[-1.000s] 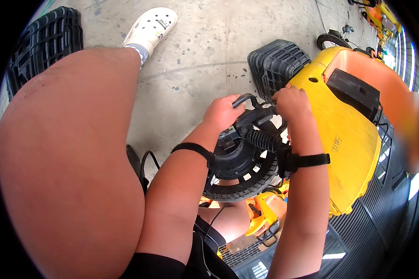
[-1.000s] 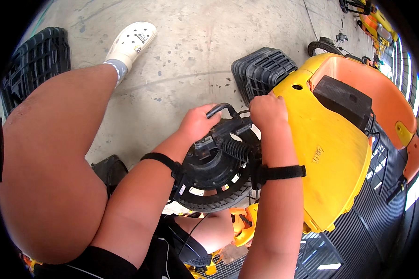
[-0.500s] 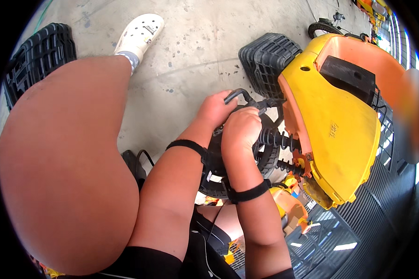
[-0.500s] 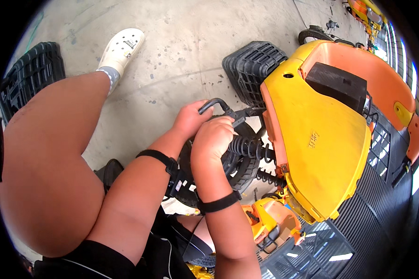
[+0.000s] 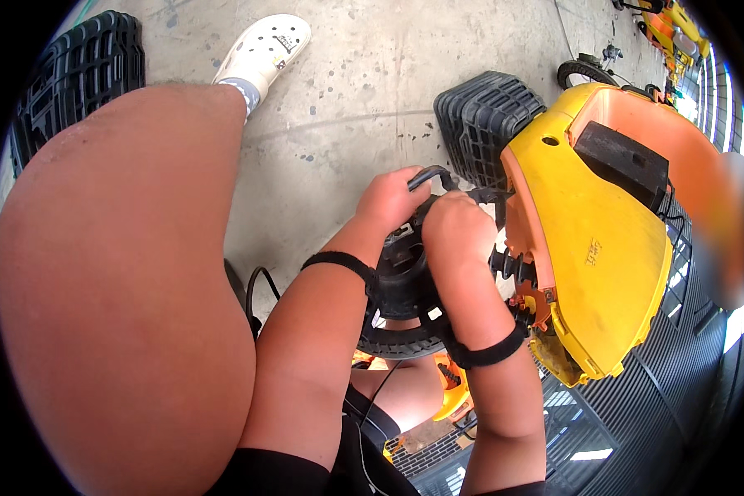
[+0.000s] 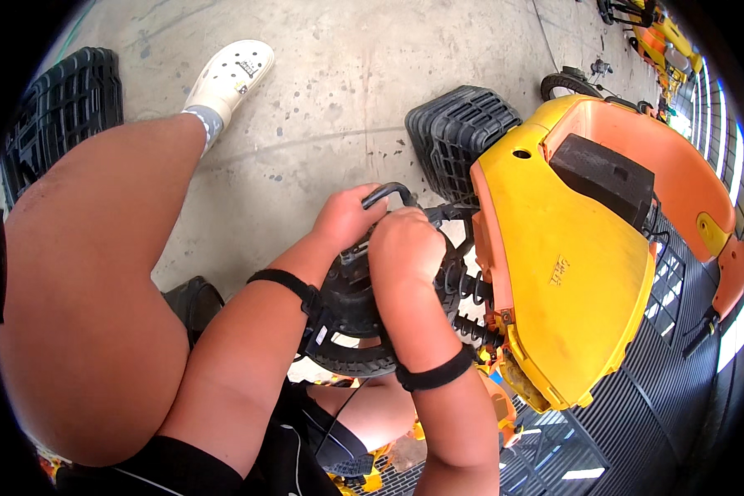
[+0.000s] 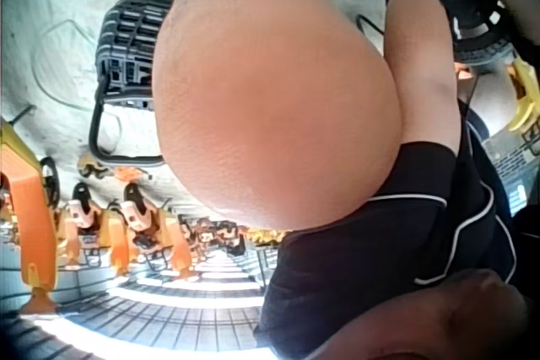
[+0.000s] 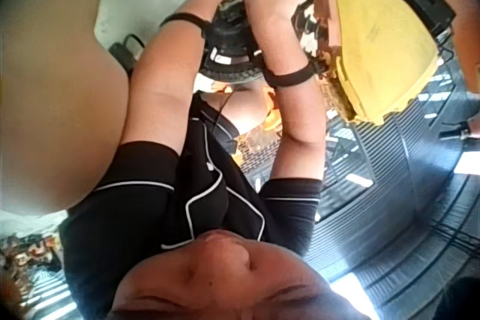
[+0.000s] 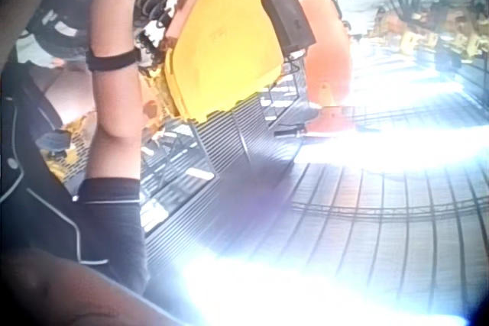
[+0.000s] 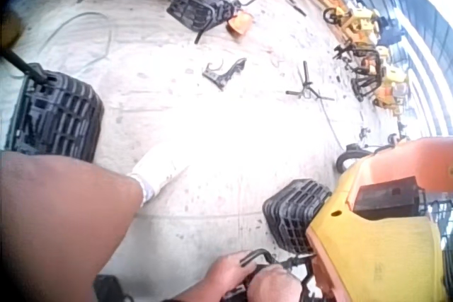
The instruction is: The person sits on the floor and uses a wrench to tighten a bolt on the front wheel hub of a yellow electric scooter. The person repeatedly adjusts the wrench and checks the wheel alignment.
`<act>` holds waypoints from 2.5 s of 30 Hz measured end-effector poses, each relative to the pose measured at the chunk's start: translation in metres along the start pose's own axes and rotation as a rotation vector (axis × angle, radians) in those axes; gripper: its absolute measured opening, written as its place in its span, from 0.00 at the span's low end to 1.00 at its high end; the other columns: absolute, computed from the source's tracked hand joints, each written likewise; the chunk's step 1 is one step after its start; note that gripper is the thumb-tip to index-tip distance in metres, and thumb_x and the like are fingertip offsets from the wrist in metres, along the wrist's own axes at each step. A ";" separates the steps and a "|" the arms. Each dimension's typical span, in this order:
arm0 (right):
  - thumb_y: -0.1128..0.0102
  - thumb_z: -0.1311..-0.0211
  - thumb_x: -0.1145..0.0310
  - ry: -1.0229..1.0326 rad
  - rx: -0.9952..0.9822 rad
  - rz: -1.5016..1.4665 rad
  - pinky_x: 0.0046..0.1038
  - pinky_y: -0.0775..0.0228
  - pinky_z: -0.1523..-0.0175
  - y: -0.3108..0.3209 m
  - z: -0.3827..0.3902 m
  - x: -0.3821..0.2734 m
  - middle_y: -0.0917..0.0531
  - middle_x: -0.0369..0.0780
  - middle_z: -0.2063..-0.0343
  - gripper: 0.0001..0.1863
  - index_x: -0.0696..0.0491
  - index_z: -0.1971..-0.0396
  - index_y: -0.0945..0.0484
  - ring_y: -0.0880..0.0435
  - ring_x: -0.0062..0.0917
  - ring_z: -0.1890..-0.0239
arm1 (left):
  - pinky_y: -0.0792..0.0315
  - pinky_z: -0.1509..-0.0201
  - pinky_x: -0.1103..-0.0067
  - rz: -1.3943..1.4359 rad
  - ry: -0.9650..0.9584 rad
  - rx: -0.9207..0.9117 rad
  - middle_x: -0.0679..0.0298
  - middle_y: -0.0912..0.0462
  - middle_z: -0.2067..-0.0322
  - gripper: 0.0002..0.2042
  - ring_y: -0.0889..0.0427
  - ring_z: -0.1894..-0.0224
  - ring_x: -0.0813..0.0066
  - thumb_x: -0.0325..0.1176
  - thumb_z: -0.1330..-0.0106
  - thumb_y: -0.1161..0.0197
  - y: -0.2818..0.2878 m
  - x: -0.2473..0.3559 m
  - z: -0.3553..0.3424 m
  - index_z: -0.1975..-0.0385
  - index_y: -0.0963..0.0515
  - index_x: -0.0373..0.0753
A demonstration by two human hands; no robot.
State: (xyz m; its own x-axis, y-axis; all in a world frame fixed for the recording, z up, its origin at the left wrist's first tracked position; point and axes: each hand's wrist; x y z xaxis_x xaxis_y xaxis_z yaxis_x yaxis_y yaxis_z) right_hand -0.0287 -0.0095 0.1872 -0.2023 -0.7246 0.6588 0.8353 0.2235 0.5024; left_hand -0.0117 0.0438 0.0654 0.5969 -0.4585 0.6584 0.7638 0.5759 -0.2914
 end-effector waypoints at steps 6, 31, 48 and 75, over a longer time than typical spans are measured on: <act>0.48 0.38 0.68 0.167 0.221 0.120 0.32 0.22 0.66 0.025 -0.015 0.025 0.16 0.37 0.74 0.05 0.50 0.69 0.24 0.13 0.30 0.69 | 0.25 0.58 0.71 0.018 0.003 -0.006 0.61 0.14 0.70 0.16 0.17 0.67 0.65 0.43 0.35 0.39 0.002 -0.008 -0.002 0.49 0.18 0.51; 0.47 0.42 0.71 0.368 -0.089 -0.058 0.36 0.29 0.45 -0.006 -0.095 0.114 0.13 0.37 0.61 0.16 0.37 0.64 0.10 0.18 0.33 0.50 | 0.24 0.57 0.68 0.056 -0.012 0.009 0.57 0.14 0.68 0.17 0.16 0.64 0.59 0.46 0.36 0.38 -0.005 -0.004 -0.003 0.50 0.17 0.52; 0.51 0.34 0.65 0.319 -0.164 0.241 0.37 0.32 0.44 0.004 -0.076 0.079 0.13 0.38 0.56 0.15 0.48 0.61 0.13 0.19 0.34 0.46 | 0.25 0.59 0.75 0.056 0.002 0.007 0.60 0.15 0.70 0.16 0.18 0.69 0.69 0.43 0.33 0.36 -0.001 -0.006 0.000 0.49 0.18 0.47; 0.45 0.38 0.66 0.224 -0.073 0.090 0.40 0.26 0.49 0.001 -0.068 0.085 0.13 0.38 0.60 0.10 0.47 0.68 0.13 0.21 0.34 0.43 | 0.25 0.59 0.74 0.070 0.020 -0.027 0.60 0.15 0.69 0.15 0.18 0.69 0.69 0.42 0.33 0.36 0.002 0.004 0.001 0.50 0.17 0.47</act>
State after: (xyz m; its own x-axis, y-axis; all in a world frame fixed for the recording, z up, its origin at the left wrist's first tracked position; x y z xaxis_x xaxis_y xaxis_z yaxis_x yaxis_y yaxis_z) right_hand -0.0098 -0.1151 0.2052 -0.0142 -0.8320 0.5546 0.8811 0.2519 0.4004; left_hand -0.0085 0.0434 0.0676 0.6539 -0.4310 0.6218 0.7260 0.5887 -0.3554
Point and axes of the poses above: each hand's wrist, its own z-axis away from the middle knuckle, its own y-axis out of the back of the hand, x = y × z
